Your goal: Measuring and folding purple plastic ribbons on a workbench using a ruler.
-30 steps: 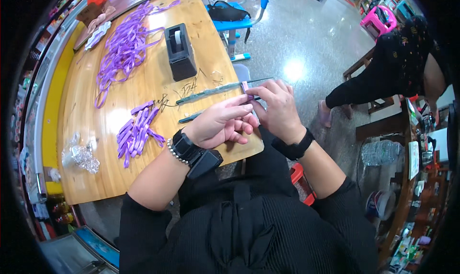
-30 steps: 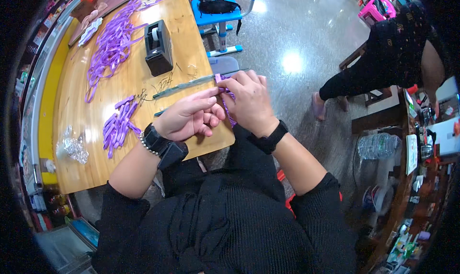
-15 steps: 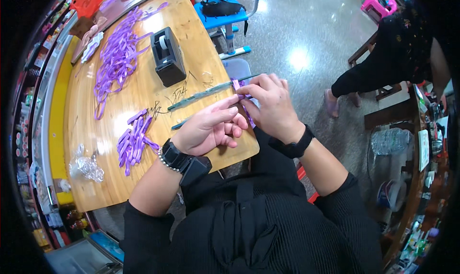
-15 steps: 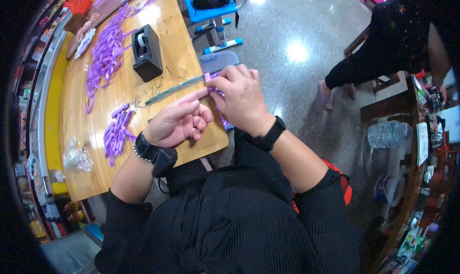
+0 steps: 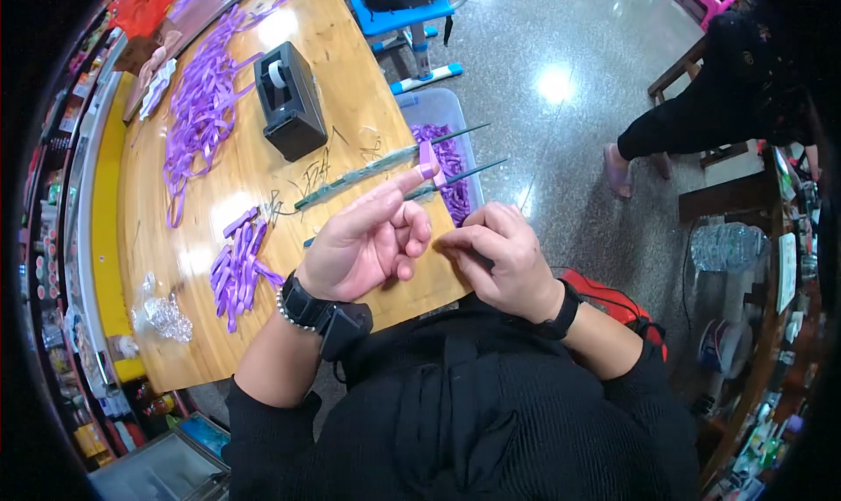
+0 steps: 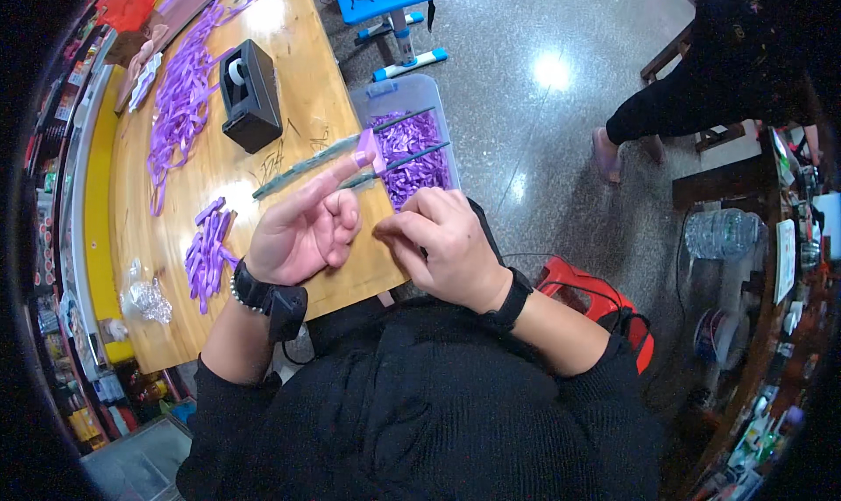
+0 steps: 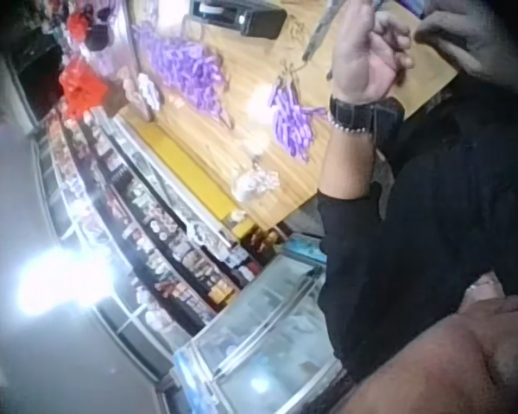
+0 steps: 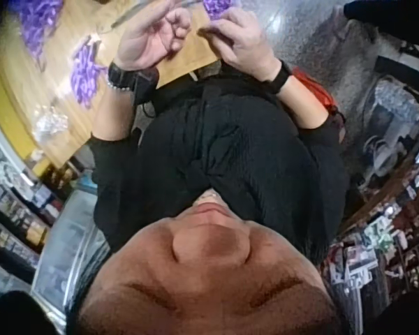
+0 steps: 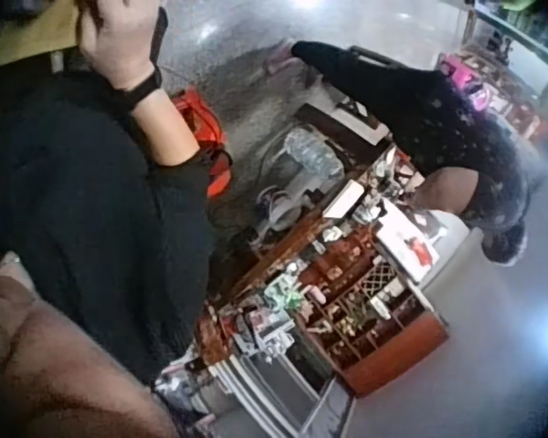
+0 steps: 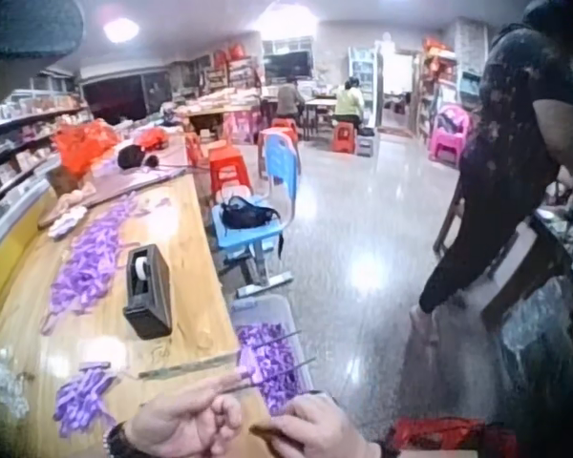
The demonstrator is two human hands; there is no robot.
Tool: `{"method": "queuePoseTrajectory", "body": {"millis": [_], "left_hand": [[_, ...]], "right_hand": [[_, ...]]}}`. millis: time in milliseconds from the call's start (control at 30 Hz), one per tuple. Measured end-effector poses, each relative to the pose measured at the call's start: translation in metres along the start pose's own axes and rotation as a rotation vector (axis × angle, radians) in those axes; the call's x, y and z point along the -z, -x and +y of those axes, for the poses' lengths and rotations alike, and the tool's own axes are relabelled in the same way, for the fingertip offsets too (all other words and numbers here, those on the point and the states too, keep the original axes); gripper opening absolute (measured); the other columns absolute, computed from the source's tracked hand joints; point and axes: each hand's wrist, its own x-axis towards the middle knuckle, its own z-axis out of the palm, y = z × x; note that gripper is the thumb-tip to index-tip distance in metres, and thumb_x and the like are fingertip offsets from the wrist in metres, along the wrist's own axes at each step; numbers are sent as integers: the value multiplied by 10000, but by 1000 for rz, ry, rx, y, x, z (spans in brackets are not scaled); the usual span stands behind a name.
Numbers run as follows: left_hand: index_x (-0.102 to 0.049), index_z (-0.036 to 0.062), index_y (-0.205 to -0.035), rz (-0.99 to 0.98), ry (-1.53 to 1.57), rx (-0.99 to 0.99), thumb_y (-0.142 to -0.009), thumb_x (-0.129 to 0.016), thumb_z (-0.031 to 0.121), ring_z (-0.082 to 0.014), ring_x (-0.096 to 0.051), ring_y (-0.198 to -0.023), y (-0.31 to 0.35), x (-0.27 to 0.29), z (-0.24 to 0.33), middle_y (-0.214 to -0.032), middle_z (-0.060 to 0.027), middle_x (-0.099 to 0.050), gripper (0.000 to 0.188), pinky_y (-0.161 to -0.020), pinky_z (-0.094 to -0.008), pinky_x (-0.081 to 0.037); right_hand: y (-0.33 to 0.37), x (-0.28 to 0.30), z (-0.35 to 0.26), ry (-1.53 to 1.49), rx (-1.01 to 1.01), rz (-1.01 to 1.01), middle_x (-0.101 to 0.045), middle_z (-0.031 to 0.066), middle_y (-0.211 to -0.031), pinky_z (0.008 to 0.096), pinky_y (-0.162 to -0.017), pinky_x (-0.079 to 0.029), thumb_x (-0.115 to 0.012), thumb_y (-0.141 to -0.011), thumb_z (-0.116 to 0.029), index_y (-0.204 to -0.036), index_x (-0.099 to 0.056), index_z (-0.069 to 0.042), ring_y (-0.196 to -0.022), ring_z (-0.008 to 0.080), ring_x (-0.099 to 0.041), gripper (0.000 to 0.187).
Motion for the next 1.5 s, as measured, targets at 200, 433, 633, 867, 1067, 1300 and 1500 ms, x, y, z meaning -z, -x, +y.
{"method": "queuePoseTrajectory", "body": {"millis": [200, 433, 633, 867, 1067, 1300, 1500], "left_hand": [[-140, 66, -1512, 10, -156, 89, -995, -484, 214, -206, -639, -723, 0, -1, 2, -945, -179, -598, 638, -556, -308, -578], [-103, 83, -1519, -3, -142, 135, -993, -493, 177, -216, -653, -760, 0, 0, 4, -969, -191, -597, 662, -575, -311, -588], [-119, 79, -1517, 19, -134, 122, -990, -495, 163, -211, -647, -781, -2, -1, 4, -972, -175, -597, 653, -589, -317, -590], [-148, 70, -1509, 15, -120, 113, -986, -500, 136, -188, -639, -773, -3, -3, 2, -969, -155, -595, 633, -613, -313, -589], [-150, 74, -1511, 5, -143, 115, -988, -500, 140, -170, -633, -779, -3, -4, 3, -971, -148, -595, 633, -639, -303, -575], [-136, 71, -1516, 4, -182, 120, -985, -508, 142, -169, -634, -790, -4, -6, 3, -981, -148, -597, 653, -660, -304, -572], [-146, 81, -1514, -2, -233, 112, -976, -524, 164, -175, -631, -772, -3, -4, 3, -975, -156, -598, 663, -658, -310, -571]], "right_hand": [[0, -3, 6, -47, -35, -24, -579, 95, -792, 359, -695, -428, -676, -720, -8, -873, -663, -58, -744, 272, -573, 162], [-2, -2, 8, -75, -47, -30, -588, 86, -786, 360, -684, -420, -679, -723, -11, -872, -657, -58, -736, 268, -575, 158], [-9, -1, 13, -54, -42, 44, -610, 83, -786, 355, -697, -425, -701, -715, -12, -875, -660, -59, -727, 266, -582, 171], [-10, -3, 14, -34, -40, 53, -613, 80, -779, 358, -695, -424, -706, -722, -13, -869, -652, -56, -726, 271, -580, 162], [-14, 0, 11, 16, -32, 61, -617, 71, -781, 347, -706, -411, -710, -719, -12, -858, -649, -62, -729, 261, -581, 160], [-25, 6, 11, 80, 18, 105, -625, 51, -789, 338, -729, -397, -715, -714, -17, -857, -648, -72, -736, 236, -584, 167], [-34, 7, 10, 210, -11, 135, -596, 35, -795, 347, -769, -372, -709, -730, -52, -868, -654, -92, -794, 226, -570, 154]]}}
